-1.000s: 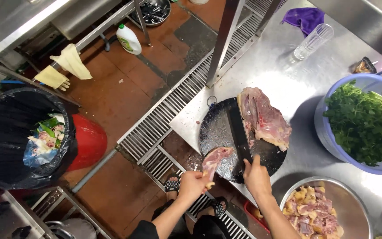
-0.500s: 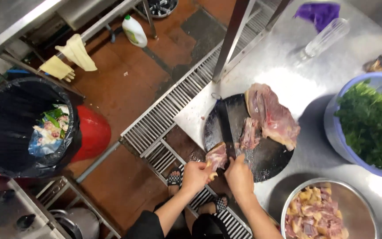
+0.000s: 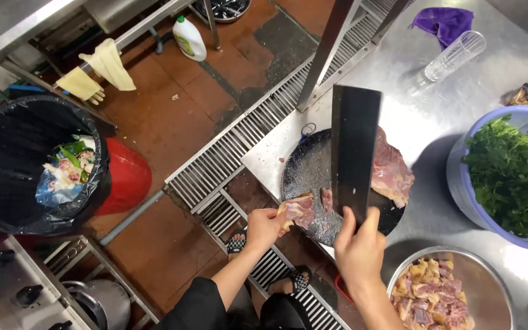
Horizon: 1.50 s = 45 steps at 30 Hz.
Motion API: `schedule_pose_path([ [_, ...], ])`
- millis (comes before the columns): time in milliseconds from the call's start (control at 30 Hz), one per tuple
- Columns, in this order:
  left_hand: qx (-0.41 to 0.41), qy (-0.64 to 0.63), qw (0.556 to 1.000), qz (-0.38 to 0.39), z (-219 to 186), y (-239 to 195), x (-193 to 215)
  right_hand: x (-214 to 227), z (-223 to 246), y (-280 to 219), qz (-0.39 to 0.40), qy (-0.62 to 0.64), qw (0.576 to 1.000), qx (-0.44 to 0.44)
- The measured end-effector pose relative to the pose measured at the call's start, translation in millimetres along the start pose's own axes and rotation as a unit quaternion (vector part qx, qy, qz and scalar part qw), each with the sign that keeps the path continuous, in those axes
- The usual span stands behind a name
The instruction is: The person uses a large cleaver to chop a piece of raw meat on a black cutting board. They repeatedly slice the meat into smaller pieces and transfer them into a metal bowl. The person also handles a piece of skin or fat separately.
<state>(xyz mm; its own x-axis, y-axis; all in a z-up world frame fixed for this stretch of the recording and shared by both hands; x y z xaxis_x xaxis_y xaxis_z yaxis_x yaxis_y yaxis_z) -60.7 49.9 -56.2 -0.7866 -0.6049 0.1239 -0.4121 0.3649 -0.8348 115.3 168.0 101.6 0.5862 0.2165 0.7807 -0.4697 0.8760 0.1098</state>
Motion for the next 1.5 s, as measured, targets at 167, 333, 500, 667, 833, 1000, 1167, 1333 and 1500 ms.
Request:
schedule_pose_path([
  [167,-0.068,0.047,0.996,-0.028,-0.2,-2.8,6.6,-113.0,-78.1,-50.1,0.183,-0.098,0.977,-0.041],
  [333,-0.153,0.076,0.984,-0.05,-9.7,16.6,-3.6,-156.5,-78.9,-11.1,0.267,-0.157,0.951,-0.012],
  [500,-0.166,0.077,0.982,-0.055,-23.2,18.2,-9.3,-135.4,-66.1,-2.8,0.246,-0.083,0.966,0.011],
  [667,-0.082,0.116,0.99,-0.013,-55.1,17.5,-24.9,-84.8,-125.4,-29.4,0.217,-0.096,0.968,-0.086],
  [833,-0.051,0.134,0.99,0.0,-37.2,16.5,-38.5,-35.9,-95.5,-13.5,0.165,-0.036,0.973,-0.157],
  [1000,-0.03,0.174,0.984,-0.025,-25.1,27.6,-29.3,-9.6,-40.4,9.1,0.079,0.002,0.991,-0.106],
  [1167,-0.108,0.113,0.988,-0.021,-70.4,4.5,-28.6,-108.6,-123.9,-4.7,0.158,-0.112,0.981,-0.032],
  [1333,-0.135,0.053,0.984,0.103,-128.7,-59.5,-51.0,-105.4,-129.9,-7.6,0.161,-0.124,0.977,-0.059],
  [1500,-0.225,-0.021,0.968,0.11,-163.8,-94.2,-55.1,-96.3,-138.4,-6.7,0.097,-0.112,0.986,-0.076],
])
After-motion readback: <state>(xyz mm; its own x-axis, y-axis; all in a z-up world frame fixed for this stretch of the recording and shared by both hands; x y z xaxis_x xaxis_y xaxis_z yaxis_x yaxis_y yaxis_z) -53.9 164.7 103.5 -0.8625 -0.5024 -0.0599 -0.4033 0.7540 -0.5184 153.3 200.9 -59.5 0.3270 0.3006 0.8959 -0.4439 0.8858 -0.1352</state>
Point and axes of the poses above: each hand's wrist, its own y-axis towards the middle knuckle, its own x-axis out of the back of the hand, z = x × y, the point moved 8 cm from there along y, towards the middle knuckle, and after that the axes turned 15 degrees about x, right-handed, at the moved point
